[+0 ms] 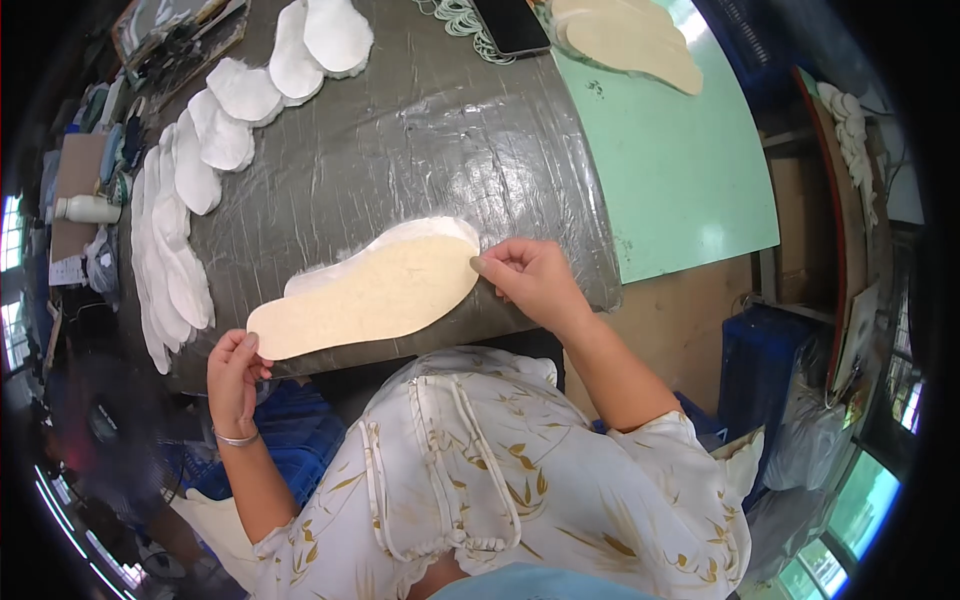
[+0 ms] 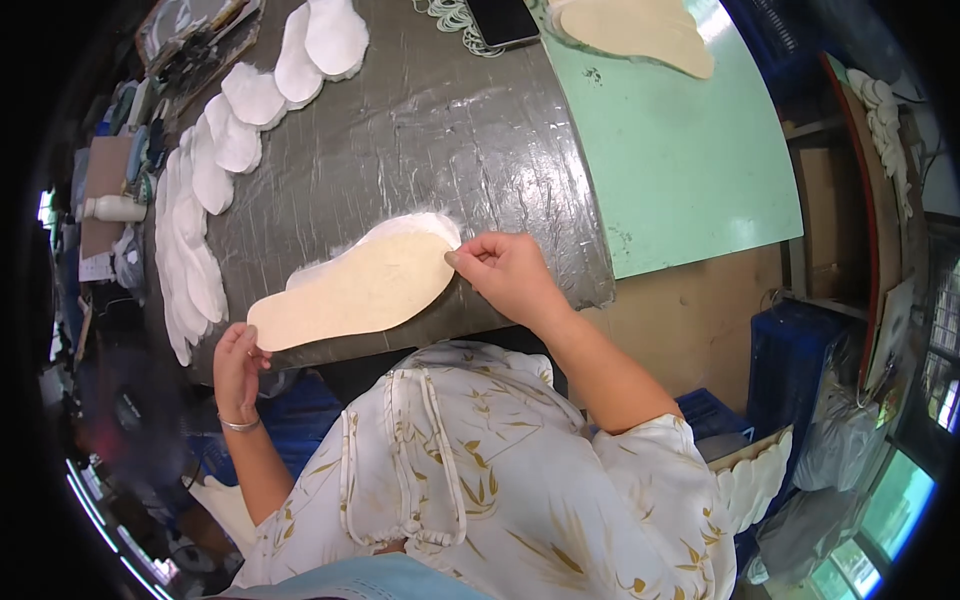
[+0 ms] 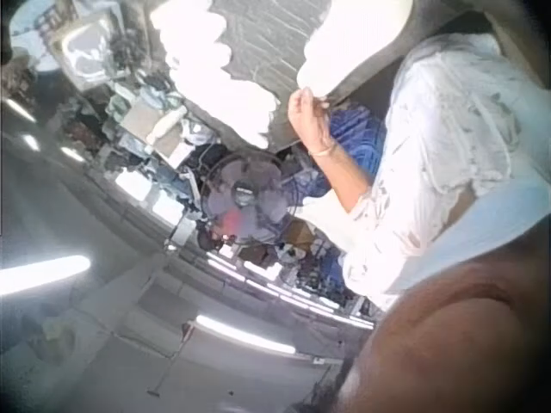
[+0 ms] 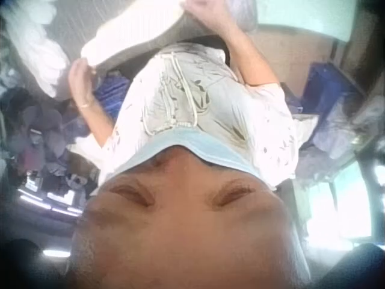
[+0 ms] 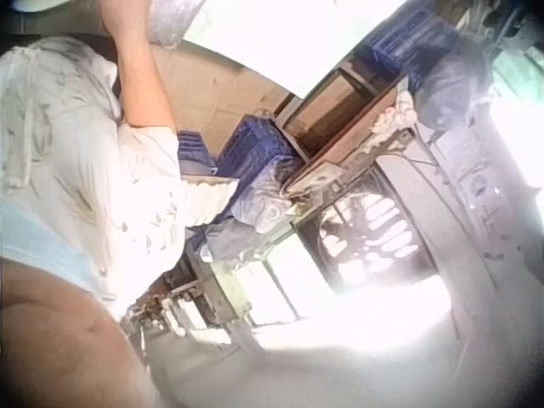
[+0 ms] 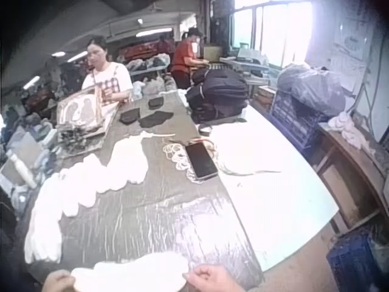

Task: Manually aligning and adhering cushioned insole components for shoe production.

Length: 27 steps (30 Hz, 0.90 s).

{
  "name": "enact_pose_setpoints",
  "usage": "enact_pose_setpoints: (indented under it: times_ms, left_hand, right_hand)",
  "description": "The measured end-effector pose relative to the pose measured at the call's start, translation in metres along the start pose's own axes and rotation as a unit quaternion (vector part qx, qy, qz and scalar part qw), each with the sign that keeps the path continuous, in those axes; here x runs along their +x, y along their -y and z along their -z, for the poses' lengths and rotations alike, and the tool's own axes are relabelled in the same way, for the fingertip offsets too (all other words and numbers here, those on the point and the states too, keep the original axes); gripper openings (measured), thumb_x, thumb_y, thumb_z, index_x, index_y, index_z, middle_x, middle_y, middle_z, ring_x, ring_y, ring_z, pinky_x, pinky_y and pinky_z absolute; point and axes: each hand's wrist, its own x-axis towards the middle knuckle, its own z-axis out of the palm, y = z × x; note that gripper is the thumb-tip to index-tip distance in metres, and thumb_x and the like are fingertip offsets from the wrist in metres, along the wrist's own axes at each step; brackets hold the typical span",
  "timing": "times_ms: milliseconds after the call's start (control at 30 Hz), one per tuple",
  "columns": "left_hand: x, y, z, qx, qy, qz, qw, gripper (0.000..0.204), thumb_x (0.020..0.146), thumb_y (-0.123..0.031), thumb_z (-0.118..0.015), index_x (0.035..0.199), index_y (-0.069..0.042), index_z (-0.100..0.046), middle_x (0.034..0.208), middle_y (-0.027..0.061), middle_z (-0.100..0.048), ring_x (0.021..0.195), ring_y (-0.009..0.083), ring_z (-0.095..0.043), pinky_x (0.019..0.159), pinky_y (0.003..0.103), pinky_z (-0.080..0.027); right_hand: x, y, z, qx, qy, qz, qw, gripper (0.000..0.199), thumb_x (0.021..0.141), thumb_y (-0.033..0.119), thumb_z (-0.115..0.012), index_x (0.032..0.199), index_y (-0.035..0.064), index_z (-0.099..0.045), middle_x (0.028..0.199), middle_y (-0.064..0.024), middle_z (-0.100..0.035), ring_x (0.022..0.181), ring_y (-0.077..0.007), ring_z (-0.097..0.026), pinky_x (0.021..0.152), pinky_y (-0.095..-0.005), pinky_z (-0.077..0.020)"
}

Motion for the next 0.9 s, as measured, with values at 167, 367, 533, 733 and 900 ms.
enact_pose_setpoints:
  times_ms: [167,367,533,733,900]
  left_hand:
    - [0.013,-0.006,-0.001,0.026,0.007,0.022,0.999,0.014,0.093,-0.018,-0.064,0.09,-0.005,-0.06,0.072,0.0019,-0.062,0.059,0.0071,-0.057,0.05,0.019,-0.043]
    - [0.027,-0.02,-0.005,0.056,0.006,0.036,0.998,0.014,0.092,-0.018,-0.065,0.087,-0.006,-0.061,0.071,0.0004,-0.061,0.057,0.0052,-0.054,0.05,0.018,-0.041]
    - [0.032,-0.024,-0.004,0.077,0.016,0.048,0.996,0.015,0.092,-0.019,-0.066,0.086,-0.006,-0.062,0.07,0.0001,-0.061,0.058,0.0051,-0.054,0.05,0.018,-0.04]
    - [0.035,-0.023,-0.006,0.075,0.021,0.052,0.996,0.014,0.092,-0.019,-0.066,0.088,-0.006,-0.062,0.072,0.0002,-0.062,0.059,0.0054,-0.055,0.051,0.018,-0.041]
    - [0.036,-0.022,-0.006,0.08,0.023,0.059,0.995,0.015,0.091,-0.019,-0.067,0.088,-0.005,-0.062,0.072,0.0003,-0.062,0.059,0.0056,-0.056,0.051,0.018,-0.041]
  right_hand:
    - [0.013,-0.001,0.001,-0.037,-0.013,0.025,0.999,0.025,0.088,0.021,-0.07,0.09,-0.0041,-0.07,0.069,-0.0021,-0.065,0.06,-0.0062,-0.057,0.054,-0.023,-0.0455]
    - [0.027,-0.01,0.004,-0.064,-0.017,0.042,0.997,0.025,0.09,0.021,-0.068,0.09,-0.0044,-0.07,0.068,-0.0013,-0.064,0.057,-0.0056,-0.056,0.05,-0.0226,-0.0449]
    - [0.028,-0.009,0.007,-0.066,-0.011,0.025,0.997,0.027,0.09,0.021,-0.068,0.09,-0.005,-0.07,0.069,-0.0025,-0.065,0.056,-0.0063,-0.057,0.05,-0.0232,-0.0455]
    - [0.03,-0.001,0.008,-0.066,-0.011,-0.017,0.998,0.026,0.085,0.02,-0.068,0.09,-0.0059,-0.071,0.072,-0.0158,-0.069,0.063,-0.0186,-0.064,0.062,-0.0319,-0.0512]
    - [0.031,-0.002,0.009,-0.066,-0.015,-0.011,0.998,0.025,0.085,0.019,-0.068,0.089,-0.0059,-0.071,0.074,-0.0174,-0.069,0.063,-0.0211,-0.065,0.063,-0.0328,-0.0516]
